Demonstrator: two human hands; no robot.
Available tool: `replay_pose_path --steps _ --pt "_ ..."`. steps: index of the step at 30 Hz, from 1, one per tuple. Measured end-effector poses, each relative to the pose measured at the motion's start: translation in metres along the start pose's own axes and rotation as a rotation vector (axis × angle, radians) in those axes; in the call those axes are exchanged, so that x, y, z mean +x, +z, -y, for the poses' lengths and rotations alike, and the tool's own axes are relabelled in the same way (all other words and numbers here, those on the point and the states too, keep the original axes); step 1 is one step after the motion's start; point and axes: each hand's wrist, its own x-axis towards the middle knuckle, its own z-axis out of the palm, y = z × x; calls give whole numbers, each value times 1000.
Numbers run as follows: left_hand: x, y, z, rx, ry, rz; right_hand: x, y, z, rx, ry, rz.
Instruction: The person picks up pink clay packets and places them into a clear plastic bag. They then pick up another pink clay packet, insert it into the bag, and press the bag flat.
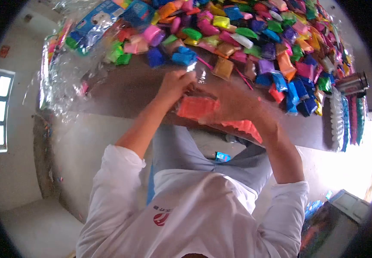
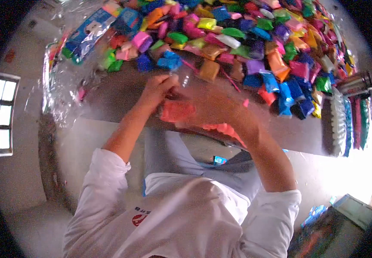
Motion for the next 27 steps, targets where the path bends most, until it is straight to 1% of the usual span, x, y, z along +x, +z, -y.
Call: replay_pose_path --steps 1,2,3,4,5,6,7,8,10,12,13,14,16,18,20,21,23,24,26,27 --pt "2 0 2 28 -12 -9 -6 -8 -3 -41 -59 -135" --pt "0 2 4 -93 40 -1 -17 -20 -6 -56 -29 -130" --pt "-5 3 7 -215 86 10 -32 -36 -8 238 167 -183" --pt "-6 4 8 -233 91 37 -48 -51 -8 531 362 -247" --pt "-5 3 6 -233 58 3 -67 -67 -7 516 388 -255" --pt "-6 3 5 -229 22 -33 -89 -83 -3 522 465 -306" --pt "-7 3 4 -242 25 -14 -110 -92 0 529 537 -357" --pt "-7 2 3 -200 17 -37 -130 -92 0 520 552 -362" --pt "-7 5 3 -161 6 -62 -161 -79 6 491 560 -373" --pt "-7 7 3 -116 49 -105 -160 -61 25 269 485 -348" --pt "-7 8 3 -114 48 -101 -159 -53 29 118 498 -246" --pt "-7 10 3 -110 47 -117 -157 -43 30 120 499 -248" --pt "-7 10 0 -104 49 -136 -152 -21 27 -123 474 -249" --pt "-12 10 -3 -161 39 -130 -149 -12 21 -96 473 -212" --pt "-11 9 -1 -181 32 -133 -144 -5 16 -149 508 -277" --pt "-11 9 1 -204 21 -130 -143 -3 12 -144 503 -277" --pt "-12 9 3 -230 24 -136 -143 -5 0 -76 456 -175" --pt "-12 10 3 -260 28 -137 -144 -3 -6 -72 450 -175" --pt "-12 8 0 -270 27 -127 -147 1 -14 -81 333 -204" --pt "-12 8 -1 -283 28 -112 -147 1 -15 -78 330 -202"
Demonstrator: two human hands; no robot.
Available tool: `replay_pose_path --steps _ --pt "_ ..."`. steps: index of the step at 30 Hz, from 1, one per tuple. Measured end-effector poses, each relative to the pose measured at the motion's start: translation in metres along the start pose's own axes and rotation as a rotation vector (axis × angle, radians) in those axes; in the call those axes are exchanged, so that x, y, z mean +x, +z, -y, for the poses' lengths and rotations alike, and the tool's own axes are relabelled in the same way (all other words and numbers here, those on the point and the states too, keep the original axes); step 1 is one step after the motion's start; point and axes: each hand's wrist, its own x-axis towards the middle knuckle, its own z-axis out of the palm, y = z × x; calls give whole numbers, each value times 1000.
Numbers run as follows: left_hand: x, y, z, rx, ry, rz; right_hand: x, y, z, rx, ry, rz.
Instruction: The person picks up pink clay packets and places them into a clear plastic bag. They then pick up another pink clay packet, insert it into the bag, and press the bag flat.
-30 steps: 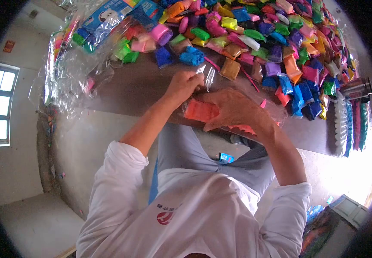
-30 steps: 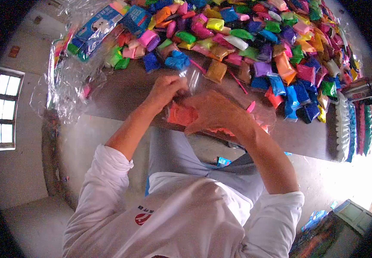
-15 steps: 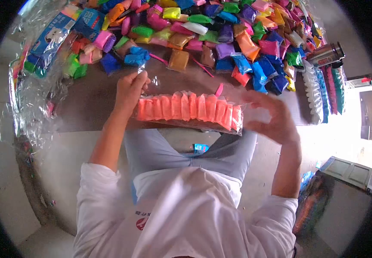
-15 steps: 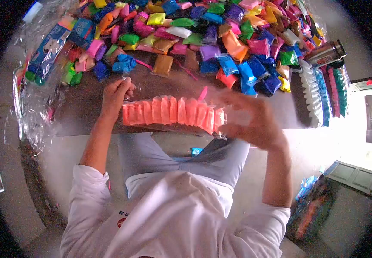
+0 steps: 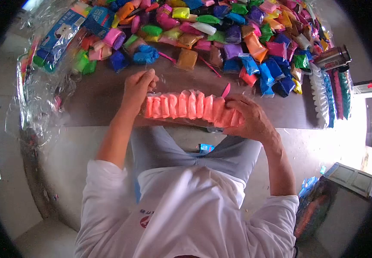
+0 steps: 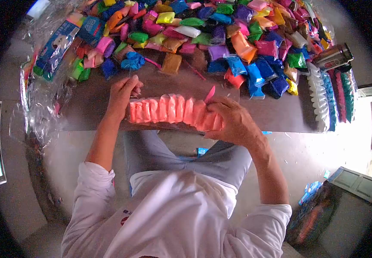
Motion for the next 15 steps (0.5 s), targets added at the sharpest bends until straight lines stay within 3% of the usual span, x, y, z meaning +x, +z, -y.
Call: replay_pose_path --steps 3,5,8,11,15 --pt "2 -1 2 -29 -6 -2 4 -6 5 34 -1 6" --pt "2 3 -3 -39 -20 -19 11 -18 17 160 135 56" --pt "6 -3 2 -28 -40 6 23 -23 16 -43 3 -11" --pt "8 -6 4 -14 -43 47 44 -26 15 55 -52 50" --pt "7 -7 4 0 -2 62 62 -14 19 5 6 160"
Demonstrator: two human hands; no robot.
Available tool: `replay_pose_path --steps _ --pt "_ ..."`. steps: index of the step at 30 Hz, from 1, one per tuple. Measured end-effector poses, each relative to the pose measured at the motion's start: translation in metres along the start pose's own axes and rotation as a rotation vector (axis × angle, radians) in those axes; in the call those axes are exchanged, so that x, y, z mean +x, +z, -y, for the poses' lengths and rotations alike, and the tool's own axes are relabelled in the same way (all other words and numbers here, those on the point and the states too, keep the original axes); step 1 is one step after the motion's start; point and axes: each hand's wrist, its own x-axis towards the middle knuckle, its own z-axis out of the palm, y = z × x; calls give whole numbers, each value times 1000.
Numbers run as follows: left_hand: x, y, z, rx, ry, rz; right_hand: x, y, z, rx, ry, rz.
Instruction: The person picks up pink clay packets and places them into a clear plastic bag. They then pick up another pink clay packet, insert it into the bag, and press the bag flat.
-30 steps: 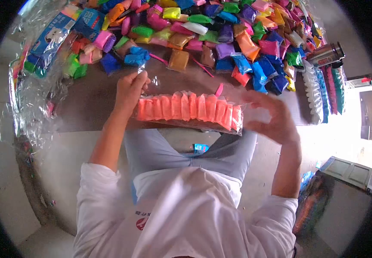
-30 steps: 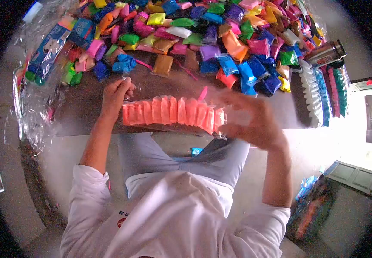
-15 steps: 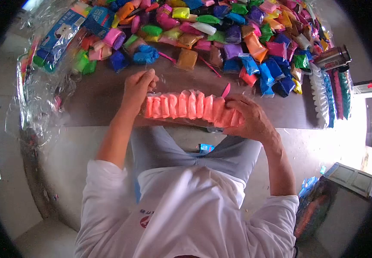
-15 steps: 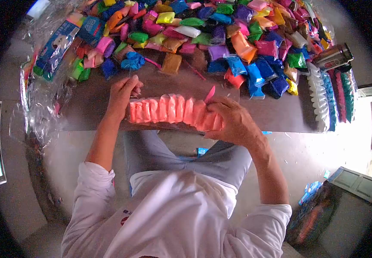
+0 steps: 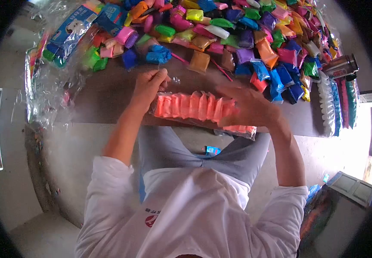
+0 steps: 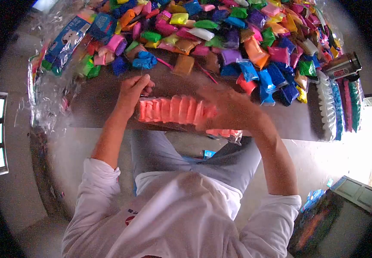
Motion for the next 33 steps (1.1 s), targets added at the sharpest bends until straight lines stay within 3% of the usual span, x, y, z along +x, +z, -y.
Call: replay_pose_path --steps 3,5,9,11,15,17,30,33 --pt "0 0 1 -41 -37 5 8 -2 14 -100 -54 110" --pt "-1 1 2 -34 -17 -1 15 0 14 -106 41 320" --pt "-2 1 2 -33 -22 -5 11 -1 16 -67 30 292" --pt "1 1 7 -39 -3 1 10 7 14 -63 -44 110" --pt "-2 1 2 -22 12 4 23 12 30 -33 -98 92" --pt "-1 1 2 -17 21 10 32 13 36 -36 -81 301" --pt "1 3 8 22 93 0 44 13 27 153 -104 284" --pt "0 4 6 21 60 -15 51 10 22 197 -162 453"
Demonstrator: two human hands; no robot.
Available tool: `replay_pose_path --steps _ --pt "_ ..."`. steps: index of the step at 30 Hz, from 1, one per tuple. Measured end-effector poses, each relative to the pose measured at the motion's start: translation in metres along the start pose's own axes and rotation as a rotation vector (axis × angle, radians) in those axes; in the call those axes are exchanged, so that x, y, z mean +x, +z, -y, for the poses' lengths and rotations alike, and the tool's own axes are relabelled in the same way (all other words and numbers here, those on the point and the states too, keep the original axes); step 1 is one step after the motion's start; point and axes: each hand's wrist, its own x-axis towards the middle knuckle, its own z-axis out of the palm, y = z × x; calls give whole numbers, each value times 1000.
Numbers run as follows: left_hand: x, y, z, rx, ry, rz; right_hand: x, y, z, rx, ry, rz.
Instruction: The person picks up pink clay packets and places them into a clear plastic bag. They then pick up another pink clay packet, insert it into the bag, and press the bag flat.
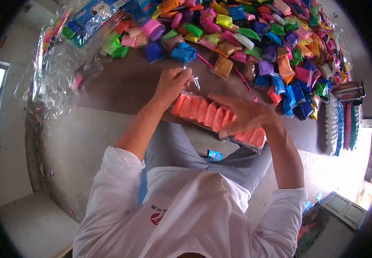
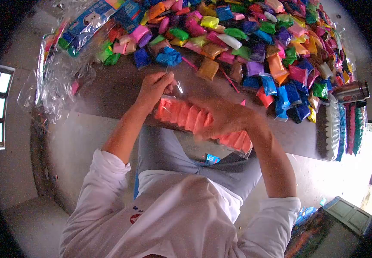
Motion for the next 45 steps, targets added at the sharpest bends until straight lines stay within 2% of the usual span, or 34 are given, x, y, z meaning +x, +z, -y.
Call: replay_pose_path --steps 3,5,6,9,10,13,16,20,25,26,29,30,32,33,35,39,41,45 --pt "-2 0 -1 60 50 -33 -3 1 -23 120 107 0" --pt "-4 -1 -8 120 39 -30 -8 5 -33 863 80 -100" --pt "-4 -1 -11 186 30 -40 -6 10 -34 920 -9 -66" --pt "-2 2 -4 -2 -37 -36 4 25 -44 801 -63 -5" --pt "-1 2 -3 -1 -39 -34 6 7 -20 571 -166 -72" --pt "-1 2 -1 143 24 -69 12 21 -29 681 -135 9" --pt "0 1 -3 32 -32 -28 19 29 -35 830 -95 129" --pt "-3 3 -3 -8 -32 -65 3 13 -37 911 -166 121" --pt "-1 1 -1 15 -48 -56 -43 -3 -57 807 61 -269" --pt "-1 -1 0 -24 -70 -60 -57 -6 -53 810 72 -277" --pt "-4 -4 -3 -108 -100 -67 -103 -22 1 589 -29 -723" --pt "-5 -4 -5 -146 -108 -78 -115 -15 -3 586 -24 -725" --pt "-2 -4 -4 -160 -92 -92 -135 8 -21 433 71 -982" --pt "-1 -5 -3 -171 -77 -109 -137 23 -25 433 68 -983" --pt "1 -7 -1 -179 -58 -99 -140 49 -32 282 156 -851" --pt "6 -9 5 -195 -61 -66 -116 58 -29 391 211 -801" --pt "5 -9 0 -180 -60 -79 -103 51 -49 552 465 -763" --pt "4 -10 -4 -249 -117 -183 -87 34 -62 490 480 -861"
